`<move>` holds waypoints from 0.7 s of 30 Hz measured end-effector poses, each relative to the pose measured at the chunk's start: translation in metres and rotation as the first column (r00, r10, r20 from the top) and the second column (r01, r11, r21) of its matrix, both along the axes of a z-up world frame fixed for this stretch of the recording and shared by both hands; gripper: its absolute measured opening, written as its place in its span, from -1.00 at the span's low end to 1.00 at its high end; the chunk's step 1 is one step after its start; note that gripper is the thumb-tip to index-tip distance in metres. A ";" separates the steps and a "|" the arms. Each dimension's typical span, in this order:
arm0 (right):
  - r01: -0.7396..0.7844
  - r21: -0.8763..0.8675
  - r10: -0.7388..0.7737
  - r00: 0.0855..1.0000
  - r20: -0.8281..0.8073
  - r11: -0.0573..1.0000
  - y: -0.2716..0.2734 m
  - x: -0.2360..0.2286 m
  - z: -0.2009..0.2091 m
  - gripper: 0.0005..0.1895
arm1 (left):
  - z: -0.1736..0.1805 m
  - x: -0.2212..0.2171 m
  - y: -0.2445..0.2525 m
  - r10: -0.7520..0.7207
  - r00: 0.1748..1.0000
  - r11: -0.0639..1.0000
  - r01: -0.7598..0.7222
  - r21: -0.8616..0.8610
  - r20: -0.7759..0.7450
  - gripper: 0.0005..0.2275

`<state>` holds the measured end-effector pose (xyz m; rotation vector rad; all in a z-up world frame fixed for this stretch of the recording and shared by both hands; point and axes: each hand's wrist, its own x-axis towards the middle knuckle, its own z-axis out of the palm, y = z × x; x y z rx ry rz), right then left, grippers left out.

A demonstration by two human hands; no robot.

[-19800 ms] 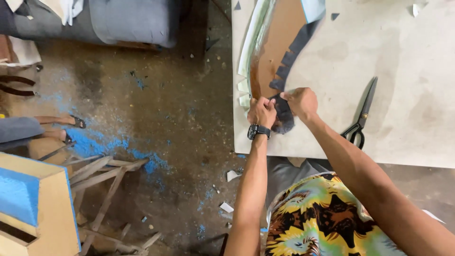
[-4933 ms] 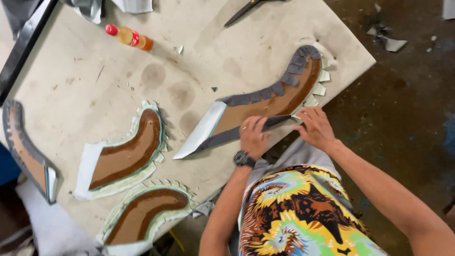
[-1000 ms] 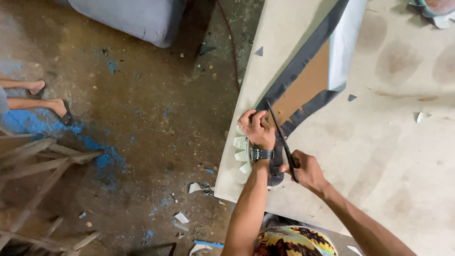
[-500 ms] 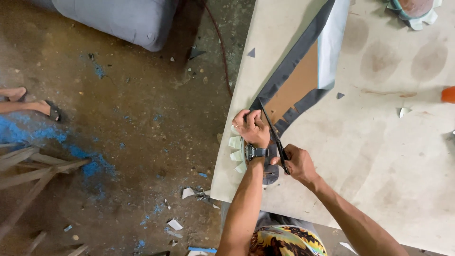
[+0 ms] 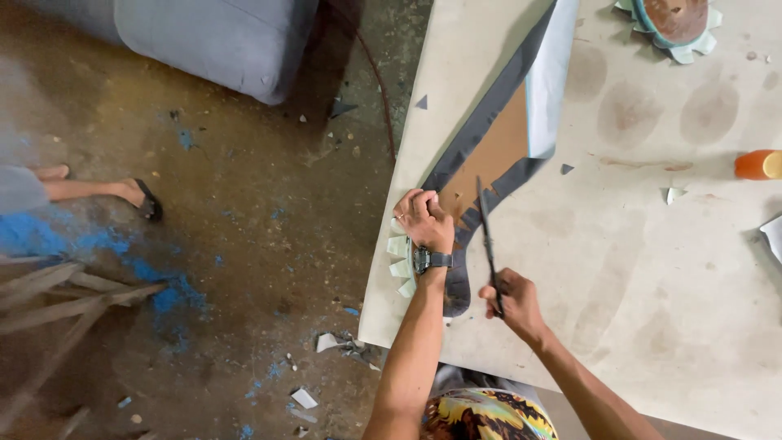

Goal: Wrapping and gluing fabric around curved furniture templates and trimming the excess material with scissors.

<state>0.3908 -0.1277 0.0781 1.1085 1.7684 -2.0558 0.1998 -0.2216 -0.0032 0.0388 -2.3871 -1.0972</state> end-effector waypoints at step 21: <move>-0.208 0.263 0.151 0.964 0.219 0.942 0.098 0.037 0.031 -0.40 | 0.055 -0.102 -0.006 -0.652 0.447 0.310 0.895 -0.322 0.613 -0.64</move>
